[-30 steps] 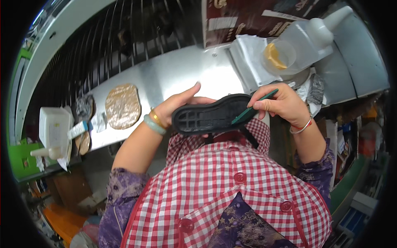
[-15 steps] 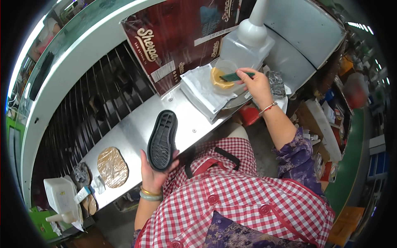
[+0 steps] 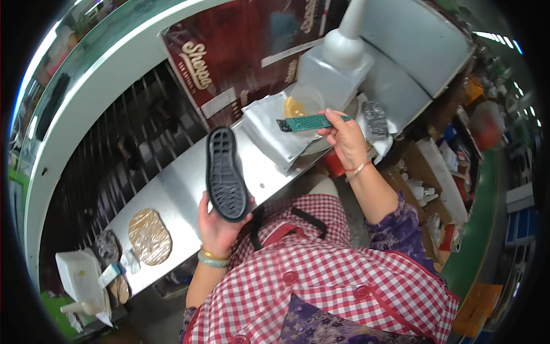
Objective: The person scrubs the bottom of a black shoe insole with a green brush, repeatedly dipping the brush into a small container of liquid. The person handles multiple insoles one at a time, scrubbing the textured surface and then placing the cleaned insole on a nearby shelf.
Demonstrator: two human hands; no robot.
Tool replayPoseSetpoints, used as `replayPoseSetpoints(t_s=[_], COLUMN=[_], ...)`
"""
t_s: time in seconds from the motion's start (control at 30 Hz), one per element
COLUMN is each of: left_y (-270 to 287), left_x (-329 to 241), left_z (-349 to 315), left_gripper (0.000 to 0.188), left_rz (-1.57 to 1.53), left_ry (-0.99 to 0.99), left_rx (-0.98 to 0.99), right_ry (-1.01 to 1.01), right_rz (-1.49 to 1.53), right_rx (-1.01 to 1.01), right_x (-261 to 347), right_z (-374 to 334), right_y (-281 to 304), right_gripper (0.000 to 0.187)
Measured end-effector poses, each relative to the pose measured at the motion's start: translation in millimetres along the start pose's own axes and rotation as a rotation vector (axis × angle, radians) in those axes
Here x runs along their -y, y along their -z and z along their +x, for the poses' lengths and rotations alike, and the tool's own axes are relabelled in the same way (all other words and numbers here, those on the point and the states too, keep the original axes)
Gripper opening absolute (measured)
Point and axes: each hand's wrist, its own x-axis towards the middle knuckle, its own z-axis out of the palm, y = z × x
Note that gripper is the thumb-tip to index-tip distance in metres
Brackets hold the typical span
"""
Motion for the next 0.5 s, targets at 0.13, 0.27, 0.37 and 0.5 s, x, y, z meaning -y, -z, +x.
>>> replayPoseSetpoints(t_s=[0.13, 0.27, 0.37, 0.5], left_y=[-6, -14, -16, -14], left_x=[6, 11, 13, 15], left_z=[-1, -8, -13, -14], left_gripper=[0.067, 0.071, 0.071, 0.072], left_rz=[-0.061, -0.041, -0.033, -0.015], left_ry=[0.018, 0.025, 0.016, -0.015], left_rx=[0.135, 0.159, 0.235, 0.267], right_ry=[0.043, 0.176, 0.173, 0.195], right_rz=[0.061, -0.017, -0.063, -0.12], right_rx=[0.167, 0.216, 0.242, 0.302], right_x=[-5, -18, -22, -21], right_z=[-54, -66, -68, -81], right_y=[-72, -106, -112, -114], right_gripper=[0.025, 0.024, 0.024, 0.025])
